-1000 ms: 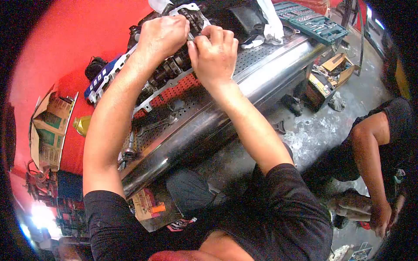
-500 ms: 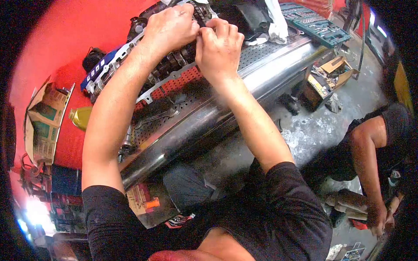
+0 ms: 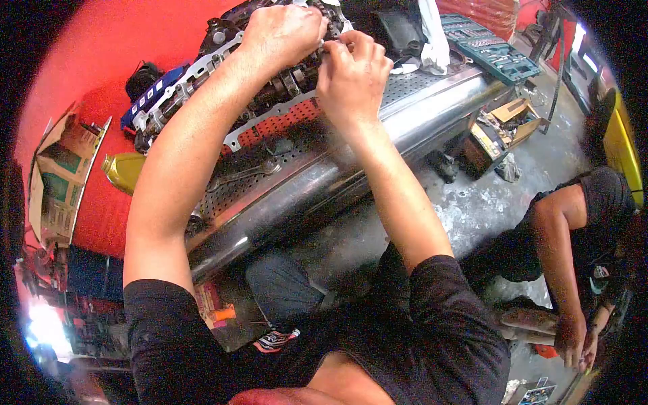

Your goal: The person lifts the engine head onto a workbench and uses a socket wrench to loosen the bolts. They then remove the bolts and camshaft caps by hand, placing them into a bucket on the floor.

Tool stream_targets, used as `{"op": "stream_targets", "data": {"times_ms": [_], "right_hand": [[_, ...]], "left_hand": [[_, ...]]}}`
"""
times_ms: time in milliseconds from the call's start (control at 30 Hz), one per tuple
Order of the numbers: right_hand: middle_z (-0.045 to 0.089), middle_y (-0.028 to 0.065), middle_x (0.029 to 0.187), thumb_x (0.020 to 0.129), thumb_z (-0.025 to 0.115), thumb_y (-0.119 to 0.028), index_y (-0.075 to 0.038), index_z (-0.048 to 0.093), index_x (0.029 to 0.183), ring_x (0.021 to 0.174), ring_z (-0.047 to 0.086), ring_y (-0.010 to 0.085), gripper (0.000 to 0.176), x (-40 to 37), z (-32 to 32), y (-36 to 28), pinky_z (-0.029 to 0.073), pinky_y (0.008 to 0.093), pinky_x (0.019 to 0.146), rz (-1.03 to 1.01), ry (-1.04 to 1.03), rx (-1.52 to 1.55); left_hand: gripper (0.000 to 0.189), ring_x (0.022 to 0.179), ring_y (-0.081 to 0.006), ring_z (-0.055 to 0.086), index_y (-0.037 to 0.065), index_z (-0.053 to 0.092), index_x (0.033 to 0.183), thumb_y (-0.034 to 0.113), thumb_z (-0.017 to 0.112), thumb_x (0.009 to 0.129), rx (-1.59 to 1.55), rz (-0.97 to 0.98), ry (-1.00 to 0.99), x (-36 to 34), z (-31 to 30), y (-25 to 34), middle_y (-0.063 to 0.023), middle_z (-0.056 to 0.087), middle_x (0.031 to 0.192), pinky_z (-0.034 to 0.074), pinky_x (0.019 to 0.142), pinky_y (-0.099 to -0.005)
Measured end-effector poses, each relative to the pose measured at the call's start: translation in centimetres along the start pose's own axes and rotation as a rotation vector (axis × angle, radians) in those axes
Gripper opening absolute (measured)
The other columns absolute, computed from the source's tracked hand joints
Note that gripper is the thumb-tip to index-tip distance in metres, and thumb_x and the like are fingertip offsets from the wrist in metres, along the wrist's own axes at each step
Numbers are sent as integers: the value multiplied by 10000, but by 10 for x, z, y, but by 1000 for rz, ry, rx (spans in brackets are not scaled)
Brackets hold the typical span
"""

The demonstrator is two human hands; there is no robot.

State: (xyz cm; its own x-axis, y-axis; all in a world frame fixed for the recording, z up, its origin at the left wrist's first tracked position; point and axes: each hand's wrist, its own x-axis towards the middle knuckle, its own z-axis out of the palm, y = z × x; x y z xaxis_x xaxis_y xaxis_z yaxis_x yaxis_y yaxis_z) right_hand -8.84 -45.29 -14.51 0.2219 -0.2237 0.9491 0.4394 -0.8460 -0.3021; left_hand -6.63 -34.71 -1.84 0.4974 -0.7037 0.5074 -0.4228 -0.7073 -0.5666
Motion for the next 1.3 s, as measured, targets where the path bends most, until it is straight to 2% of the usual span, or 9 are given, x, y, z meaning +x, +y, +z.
{"op": "stream_targets", "data": {"times_ms": [67,200,300,367,467,500,567,667,1300], "right_hand": [[542,91,1164,779,719,-216,-131,658,1012,1065,510,308,255,1,-4,-4,402,454,856,19,15,-34],[578,103,1108,813,724,-261,-107,657,830,1021,532,316,169,3,3,3,418,474,840,-34,44,-80],[583,90,1144,815,715,-214,-109,688,922,1039,540,311,152,3,0,2,421,464,853,-30,-13,-19],[582,88,1159,812,716,-200,-137,703,980,1039,548,308,180,0,-2,0,420,453,857,-55,-29,-67],[575,73,1179,810,739,-251,-158,706,989,1034,559,281,204,-3,-1,1,416,449,846,-46,-1,-91],[575,72,1181,812,744,-265,-160,705,991,1036,560,276,211,-2,-1,-1,416,451,839,-29,11,-111],[577,58,1178,825,740,-255,-159,698,1008,1035,562,270,211,0,0,3,415,454,826,-61,-2,-118],[583,49,1167,837,728,-220,-146,691,1023,1014,570,265,204,3,2,7,415,445,821,-141,-14,-52],[588,90,1117,854,710,-207,-103,676,1032,1047,557,309,209,-1,-3,-1,426,453,872,-13,-19,75]], "left_hand": [[272,790,-311,722,-16,671,873,242,593,831,-46,-61,128,-3,-3,4,-196,703,794,574,696,-425],[240,797,-288,720,18,684,901,233,600,835,-46,-14,21,3,11,0,-156,717,818,571,689,-421],[203,829,-298,718,41,653,952,202,610,836,-38,-28,-77,4,14,0,-153,721,857,569,696,-435],[269,893,-261,734,118,772,902,319,621,806,-154,-94,-5,-2,-1,5,-105,750,932,577,676,-423],[284,959,-199,722,169,777,998,328,619,824,-92,-104,-178,-1,-11,9,-46,752,1022,554,712,-410],[279,843,-271,738,90,766,919,303,621,812,-140,-62,-117,-1,-4,6,-119,748,930,581,693,-440],[284,866,-264,737,94,769,927,306,624,806,-154,-86,-108,-1,-5,6,-111,748,958,582,700,-435],[279,1015,-187,706,189,771,1058,300,614,856,-62,-142,-151,2,-11,11,-22,743,1077,557,746,-408],[299,1027,-191,704,194,768,1084,304,622,847,-95,-132,-239,5,-14,10,-10,742,1088,564,771,-392]]}}
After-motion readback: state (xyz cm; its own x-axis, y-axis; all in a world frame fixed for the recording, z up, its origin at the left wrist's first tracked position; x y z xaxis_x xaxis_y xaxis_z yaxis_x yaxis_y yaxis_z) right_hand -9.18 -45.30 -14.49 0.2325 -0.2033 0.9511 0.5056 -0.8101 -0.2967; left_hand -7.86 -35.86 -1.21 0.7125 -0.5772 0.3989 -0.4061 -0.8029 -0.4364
